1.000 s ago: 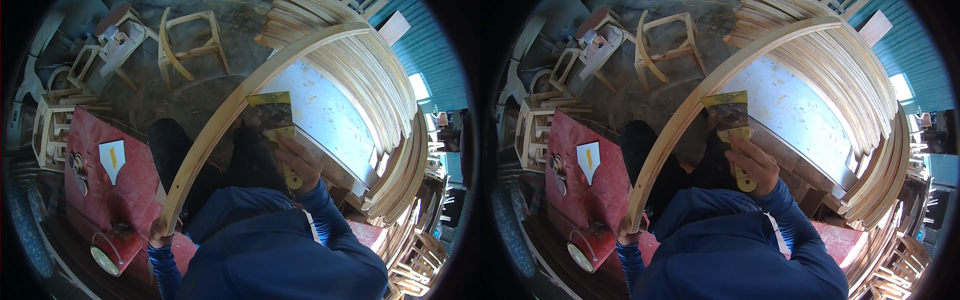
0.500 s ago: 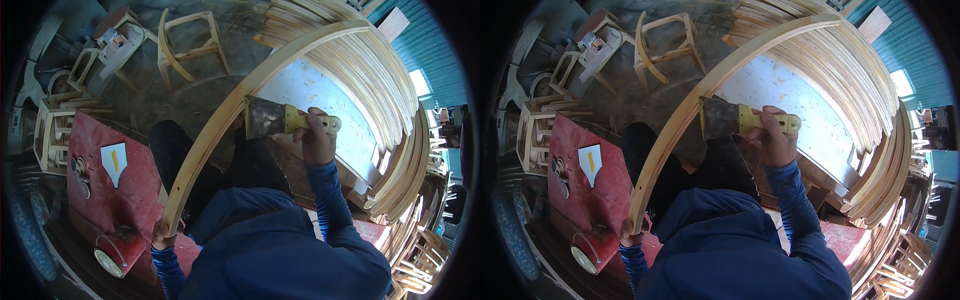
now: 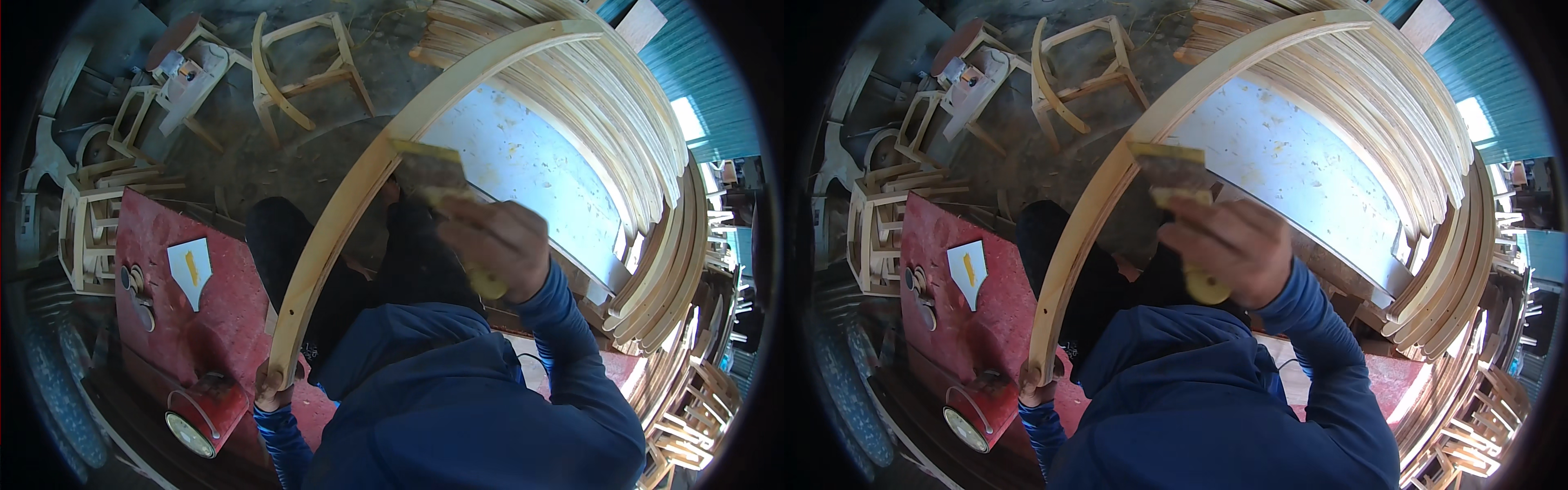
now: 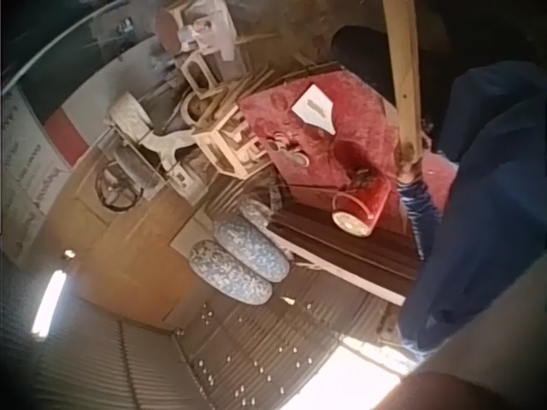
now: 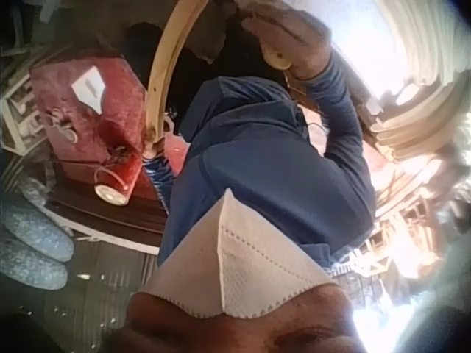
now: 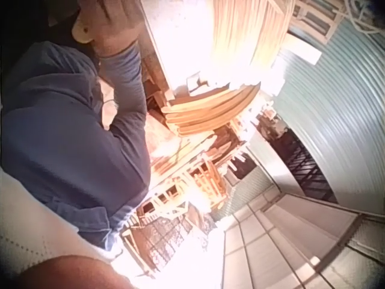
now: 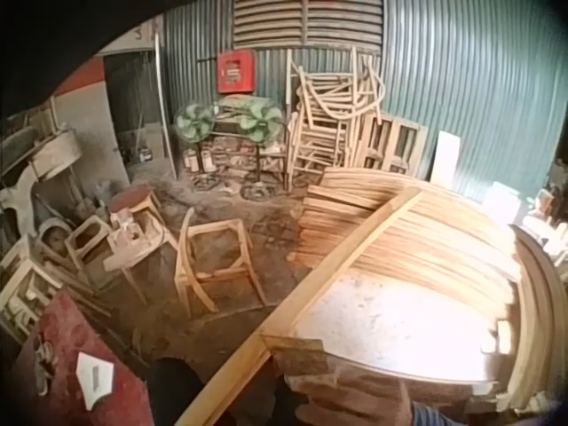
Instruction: Applying glue or wood filler to curved wooden strips using a putty knife in a furniture workshop.
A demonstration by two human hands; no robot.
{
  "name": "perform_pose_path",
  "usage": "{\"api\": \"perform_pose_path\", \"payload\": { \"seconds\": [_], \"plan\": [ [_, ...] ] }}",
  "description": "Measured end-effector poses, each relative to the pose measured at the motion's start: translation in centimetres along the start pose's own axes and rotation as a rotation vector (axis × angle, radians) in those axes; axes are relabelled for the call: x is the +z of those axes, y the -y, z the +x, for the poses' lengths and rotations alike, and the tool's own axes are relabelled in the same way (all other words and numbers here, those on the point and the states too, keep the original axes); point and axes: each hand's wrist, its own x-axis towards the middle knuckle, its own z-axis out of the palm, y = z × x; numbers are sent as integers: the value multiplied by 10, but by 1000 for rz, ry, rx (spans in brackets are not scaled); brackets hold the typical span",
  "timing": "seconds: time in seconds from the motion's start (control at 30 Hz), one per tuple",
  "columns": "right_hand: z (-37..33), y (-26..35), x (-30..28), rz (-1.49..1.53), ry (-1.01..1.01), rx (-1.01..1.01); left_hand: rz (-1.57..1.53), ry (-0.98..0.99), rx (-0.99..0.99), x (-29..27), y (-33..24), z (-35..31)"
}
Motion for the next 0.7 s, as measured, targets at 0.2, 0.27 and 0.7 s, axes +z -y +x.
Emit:
{"api": "perform_pose_path", "payload": {
  "seconds": [0.2,0.27,0.7],
  "plan": [
    [-11,23,-4,164,117,-22,-48,49,8,-2,1,-2],
    [-9,14,-7,85,59,11,-27,28,40,-2,3,0],
    [-35,0,16,573,-348,741,-28,87,83,-2,2,1]
  ]
}}
